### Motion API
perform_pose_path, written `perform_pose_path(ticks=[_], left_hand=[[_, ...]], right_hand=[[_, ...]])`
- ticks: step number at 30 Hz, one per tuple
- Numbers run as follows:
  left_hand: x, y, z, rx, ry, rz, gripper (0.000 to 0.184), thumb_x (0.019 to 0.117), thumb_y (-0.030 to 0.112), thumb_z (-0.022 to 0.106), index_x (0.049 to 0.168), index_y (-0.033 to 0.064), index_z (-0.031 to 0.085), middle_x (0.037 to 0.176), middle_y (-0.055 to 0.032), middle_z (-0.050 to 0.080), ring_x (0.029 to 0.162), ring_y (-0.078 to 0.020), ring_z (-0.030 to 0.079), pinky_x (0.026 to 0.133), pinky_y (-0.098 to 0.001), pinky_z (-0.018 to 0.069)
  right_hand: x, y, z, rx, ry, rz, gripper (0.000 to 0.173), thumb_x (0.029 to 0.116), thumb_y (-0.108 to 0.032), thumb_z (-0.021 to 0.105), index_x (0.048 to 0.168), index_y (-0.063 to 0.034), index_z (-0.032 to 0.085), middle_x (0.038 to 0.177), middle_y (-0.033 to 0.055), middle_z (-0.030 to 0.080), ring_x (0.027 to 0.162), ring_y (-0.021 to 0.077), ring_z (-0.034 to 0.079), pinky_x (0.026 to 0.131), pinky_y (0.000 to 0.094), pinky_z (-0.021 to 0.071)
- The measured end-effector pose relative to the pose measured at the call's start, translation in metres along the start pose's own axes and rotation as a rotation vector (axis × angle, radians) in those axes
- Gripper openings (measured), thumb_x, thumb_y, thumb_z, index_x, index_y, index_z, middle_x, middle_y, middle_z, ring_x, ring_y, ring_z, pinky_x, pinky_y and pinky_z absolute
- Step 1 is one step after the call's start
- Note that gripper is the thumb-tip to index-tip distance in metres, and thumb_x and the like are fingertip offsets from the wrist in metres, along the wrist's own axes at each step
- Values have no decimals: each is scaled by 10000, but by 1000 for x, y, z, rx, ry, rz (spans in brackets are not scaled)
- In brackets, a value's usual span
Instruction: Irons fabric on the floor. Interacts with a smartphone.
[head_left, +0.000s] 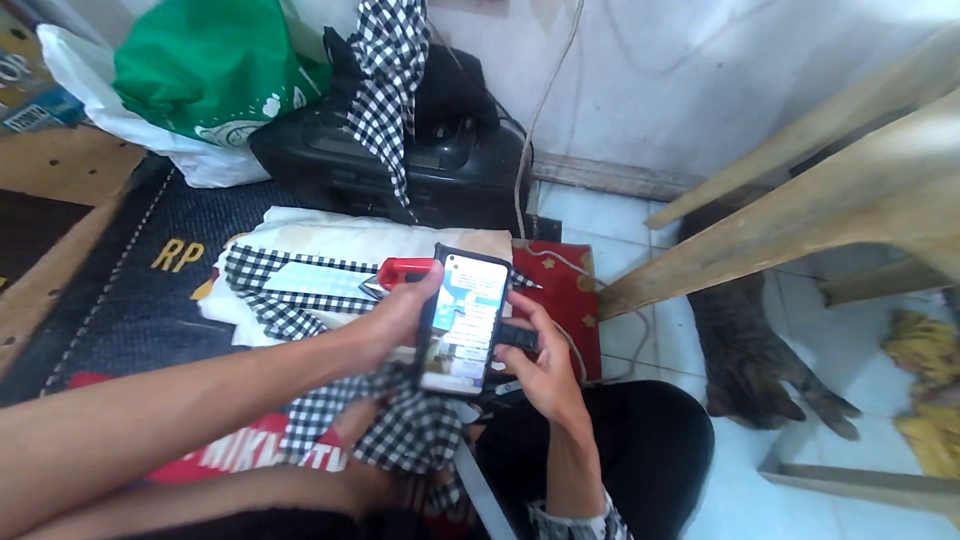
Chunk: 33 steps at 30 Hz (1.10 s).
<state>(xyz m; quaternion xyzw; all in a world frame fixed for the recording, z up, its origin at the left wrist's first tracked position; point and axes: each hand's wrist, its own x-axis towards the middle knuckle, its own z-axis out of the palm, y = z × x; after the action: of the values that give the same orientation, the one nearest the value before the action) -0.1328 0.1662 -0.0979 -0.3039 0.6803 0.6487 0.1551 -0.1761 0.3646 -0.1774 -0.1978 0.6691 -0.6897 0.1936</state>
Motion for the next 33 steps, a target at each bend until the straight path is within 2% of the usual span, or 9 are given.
perform_pose_path(ticks=[20,29,33], left_hand=[[1,0,1,-3,4,-17,640,1076,571,197,1283,99,575,1046,-81,705,945,-180,700,798,-366,575],[-1,3,1,-15,14,-17,633,1076,567,204,1238,101,600,1018,-65,708,927,-166,699,790,-357,574],[-1,4,1,-65,35,-11,639,1076,570,200,1243,108,608,1020,-63,717,925,-169,706,788,-354,580]], right_hand=[[0,0,-2,-17,-11,18,612,879,-53,599,1479,-53,479,1148,113,701,889,102,717,739,254,611],[1,0,-1,-3,2,17,594,896,-59,606,1478,-61,489,1161,112,697,879,109,718,748,259,611],[2,-2,1,84,-1,6,640,903,-37,616,1516,-72,437,1157,111,703,882,120,725,771,265,617]])
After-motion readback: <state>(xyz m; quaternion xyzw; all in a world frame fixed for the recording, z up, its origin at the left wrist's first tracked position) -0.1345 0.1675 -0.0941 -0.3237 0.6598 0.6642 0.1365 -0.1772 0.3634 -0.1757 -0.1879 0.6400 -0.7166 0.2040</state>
